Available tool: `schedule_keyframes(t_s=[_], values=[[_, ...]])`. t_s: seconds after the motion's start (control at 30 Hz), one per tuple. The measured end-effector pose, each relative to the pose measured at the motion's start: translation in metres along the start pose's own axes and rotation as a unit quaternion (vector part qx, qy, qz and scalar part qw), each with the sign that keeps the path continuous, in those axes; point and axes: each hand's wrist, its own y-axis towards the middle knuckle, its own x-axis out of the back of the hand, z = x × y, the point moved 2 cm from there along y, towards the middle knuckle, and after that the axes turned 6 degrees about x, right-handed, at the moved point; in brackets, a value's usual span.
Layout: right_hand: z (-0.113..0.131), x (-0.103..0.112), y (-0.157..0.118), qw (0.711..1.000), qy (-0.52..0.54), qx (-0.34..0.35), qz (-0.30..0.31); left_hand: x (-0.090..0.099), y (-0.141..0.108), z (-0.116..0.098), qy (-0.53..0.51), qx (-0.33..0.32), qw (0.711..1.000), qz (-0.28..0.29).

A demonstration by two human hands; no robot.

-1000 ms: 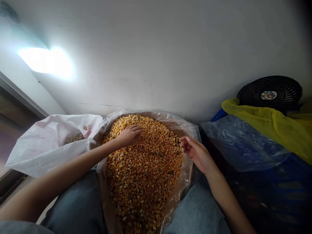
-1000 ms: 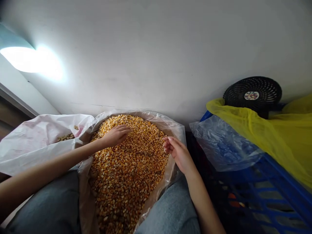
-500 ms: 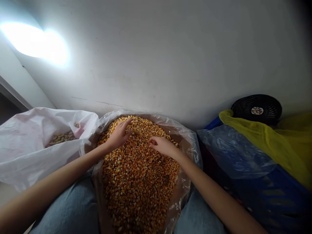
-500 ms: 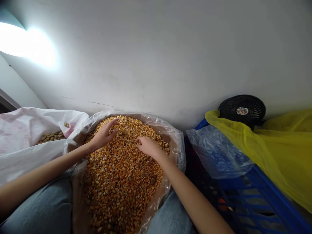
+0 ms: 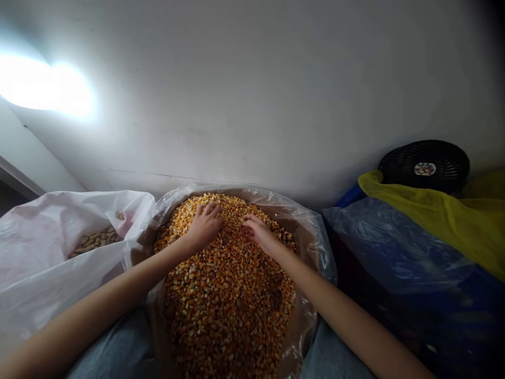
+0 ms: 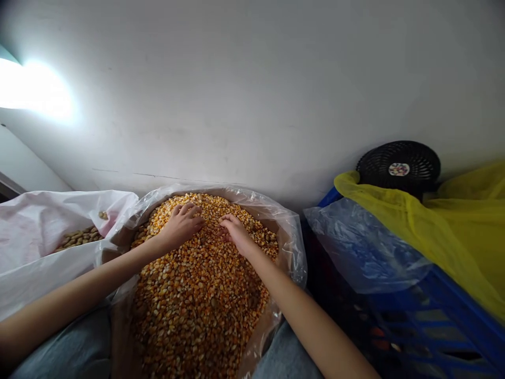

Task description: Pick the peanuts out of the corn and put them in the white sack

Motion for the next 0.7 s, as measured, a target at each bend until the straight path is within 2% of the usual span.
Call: schedule_keyframes(t_s=[0.07,0.1,0.13,0.17,0.23,0.3,0.33,0.37,0.4,0.43,0.47,0.53,0.57,0.6,0.63,0.67,0.7], values=[[0.000,-0.004,-0.002,0.999,0.027,-0.005,0.018,0.004,-0.001,0.005,-0.133,0.043,0.990,-0.009],[0.000,-0.007,-0.002,1.000,-0.003,0.008,0.029,0.007,-0.003,0.009,-0.224,0.077,0.971,-0.008],[-0.001,-0.010,-0.003,0.997,-0.055,0.026,0.037,0.009,-0.005,0.013,-0.326,0.117,0.938,-0.004],[-0.002,-0.015,-0.005,0.991,-0.119,0.051,0.047,0.011,-0.007,0.016,-0.431,0.159,0.888,0.001],[-0.004,-0.024,-0.007,0.963,-0.237,0.113,0.062,0.014,-0.011,0.019,-0.608,0.233,0.758,0.015],[-0.005,-0.032,-0.009,0.936,-0.307,0.162,0.065,0.017,-0.014,0.020,-0.715,0.276,0.642,0.014],[-0.005,-0.035,-0.010,0.928,-0.321,0.176,0.064,0.018,-0.015,0.021,-0.742,0.287,0.606,0.010],[-0.005,-0.036,-0.010,0.926,-0.324,0.183,0.062,0.019,-0.016,0.021,-0.754,0.293,0.588,0.004],[-0.004,-0.036,-0.010,0.930,-0.314,0.180,0.056,0.020,-0.016,0.022,-0.753,0.296,0.588,-0.002],[-0.003,-0.034,-0.010,0.940,-0.291,0.168,0.051,0.021,-0.017,0.023,-0.733,0.297,0.611,-0.007],[-0.001,-0.032,-0.009,0.956,-0.253,0.143,0.049,0.021,-0.017,0.024,-0.692,0.294,0.659,-0.007],[0.000,-0.025,-0.007,0.990,-0.118,0.061,0.046,0.021,-0.017,0.024,-0.529,0.260,0.808,0.004],[0.001,-0.022,-0.006,0.999,-0.027,0.014,0.042,0.021,-0.016,0.023,-0.413,0.227,0.882,0.016],[0.002,-0.018,-0.005,0.997,0.069,-0.027,0.034,0.020,-0.014,0.020,-0.289,0.187,0.938,0.033],[0.003,-0.015,-0.004,0.985,0.158,-0.059,0.024,0.019,-0.013,0.017,-0.173,0.146,0.973,0.052],[0.004,-0.012,-0.003,0.969,0.231,-0.081,0.013,0.017,-0.011,0.014,-0.075,0.113,0.988,0.072],[0.005,-0.011,-0.003,0.955,0.282,-0.096,0.004,0.015,-0.009,0.010,-0.001,0.092,0.991,0.093]])
